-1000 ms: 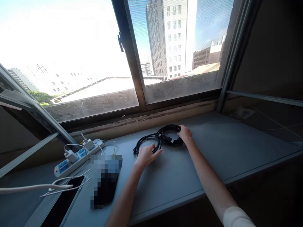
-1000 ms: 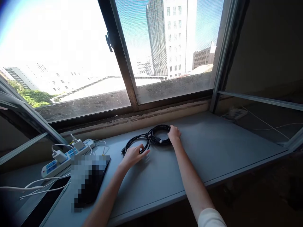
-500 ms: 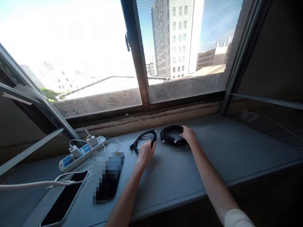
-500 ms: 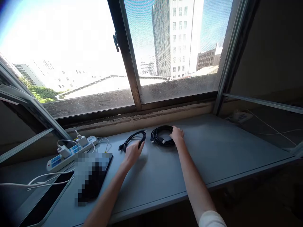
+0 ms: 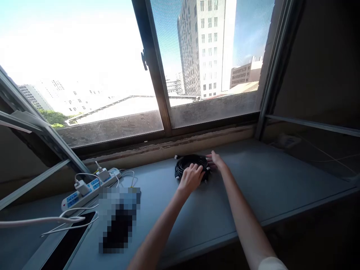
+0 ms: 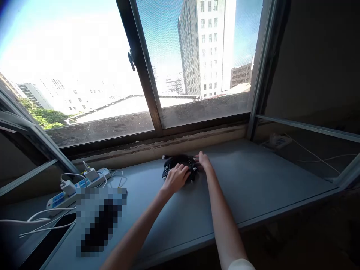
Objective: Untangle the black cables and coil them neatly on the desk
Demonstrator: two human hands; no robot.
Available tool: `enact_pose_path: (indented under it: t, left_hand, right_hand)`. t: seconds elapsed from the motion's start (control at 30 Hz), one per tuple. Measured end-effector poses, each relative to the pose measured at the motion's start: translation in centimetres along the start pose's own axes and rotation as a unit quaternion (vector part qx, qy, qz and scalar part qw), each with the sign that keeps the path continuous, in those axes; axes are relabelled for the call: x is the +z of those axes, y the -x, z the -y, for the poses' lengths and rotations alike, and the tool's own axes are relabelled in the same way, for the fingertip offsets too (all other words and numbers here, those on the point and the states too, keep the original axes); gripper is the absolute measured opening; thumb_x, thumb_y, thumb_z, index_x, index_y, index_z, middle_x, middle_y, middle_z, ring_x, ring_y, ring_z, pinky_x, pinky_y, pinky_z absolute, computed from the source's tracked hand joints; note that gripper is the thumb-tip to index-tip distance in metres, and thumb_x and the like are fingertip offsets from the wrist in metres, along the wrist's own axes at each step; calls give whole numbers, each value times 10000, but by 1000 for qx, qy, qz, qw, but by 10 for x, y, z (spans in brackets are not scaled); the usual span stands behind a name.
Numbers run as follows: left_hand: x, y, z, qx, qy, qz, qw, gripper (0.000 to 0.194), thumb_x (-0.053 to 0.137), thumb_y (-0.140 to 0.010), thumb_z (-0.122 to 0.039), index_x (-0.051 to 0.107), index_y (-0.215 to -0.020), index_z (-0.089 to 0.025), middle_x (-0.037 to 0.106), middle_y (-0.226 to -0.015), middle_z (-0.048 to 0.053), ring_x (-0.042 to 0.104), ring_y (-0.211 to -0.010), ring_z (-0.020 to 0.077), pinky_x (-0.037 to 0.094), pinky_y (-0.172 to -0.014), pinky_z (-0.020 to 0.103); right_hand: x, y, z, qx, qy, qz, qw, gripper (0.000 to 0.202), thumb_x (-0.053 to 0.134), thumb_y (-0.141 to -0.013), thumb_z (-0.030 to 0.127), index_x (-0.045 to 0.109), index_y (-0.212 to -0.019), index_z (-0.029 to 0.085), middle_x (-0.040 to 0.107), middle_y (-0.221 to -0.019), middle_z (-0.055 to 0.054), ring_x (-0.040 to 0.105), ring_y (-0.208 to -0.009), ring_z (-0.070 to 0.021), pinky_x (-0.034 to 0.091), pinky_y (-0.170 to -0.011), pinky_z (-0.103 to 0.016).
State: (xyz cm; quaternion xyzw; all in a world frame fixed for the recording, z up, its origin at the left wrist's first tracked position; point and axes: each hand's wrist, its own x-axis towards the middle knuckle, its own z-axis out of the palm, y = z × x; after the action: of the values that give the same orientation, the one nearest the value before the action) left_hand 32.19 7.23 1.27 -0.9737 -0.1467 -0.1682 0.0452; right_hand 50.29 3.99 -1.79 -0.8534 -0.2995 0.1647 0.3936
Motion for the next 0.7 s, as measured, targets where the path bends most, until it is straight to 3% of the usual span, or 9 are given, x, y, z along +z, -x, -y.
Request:
enact_pose_path:
  t: [0.17, 0.3, 0.37, 0.57, 0.7]
  left_hand:
    - [18, 8, -4, 15, -17, 30, 999, 325, 293, -956, -354, 535, -1071, -170, 595, -1029, 95, 545, -992, 233, 398, -873, 364]
    - [24, 9, -1, 11, -13, 66, 998, 513, 454, -856, -550, 499, -1179, -154, 612, -1040, 103, 576, -950, 250, 415, -856, 370]
    - [24, 9, 4, 3, -14, 80, 997, 541, 530, -810, -558, 515, -1172, -158, 628, -1019, 100, 587, -941, 261, 414, -854, 373]
    - [14, 22, 34, -64, -33, 91, 993, 477, 558, -823, -477, 534, -1173, -153, 649, -1004, 110, 597, -937, 288, 409, -835, 381]
    - [9, 37, 62, -110, -41, 96, 988, 477, 556, -823, -491, 537, -1169, -164, 655, -1012, 107, 597, -955, 283, 397, -832, 361]
  right_hand:
    - [-7, 5, -1, 22, -47, 53, 997, 330, 499, -910, 391, 573, -1083, 119, 606, -991, -61, 601, -836, -143, 523, -732, -322]
    - [0, 10, 6, 4, -29, 51, 998, 288, 539, -886, 384, 605, -1006, 130, 608, -1005, -58, 591, -908, -165, 502, -801, -350]
    - [6, 11, 12, -17, -31, 49, 998, 261, 558, -878, 359, 608, -1011, 140, 603, -1039, -64, 580, -955, -171, 490, -838, -366]
    - [23, 13, 24, -68, -107, 89, 988, 362, 509, -909, 365, 524, -1194, 143, 584, -1085, -83, 597, -895, -156, 525, -766, -345]
    - [26, 16, 24, -69, -125, 124, 982, 353, 517, -907, 335, 513, -1211, 154, 575, -1101, -83, 593, -893, -153, 530, -750, -333]
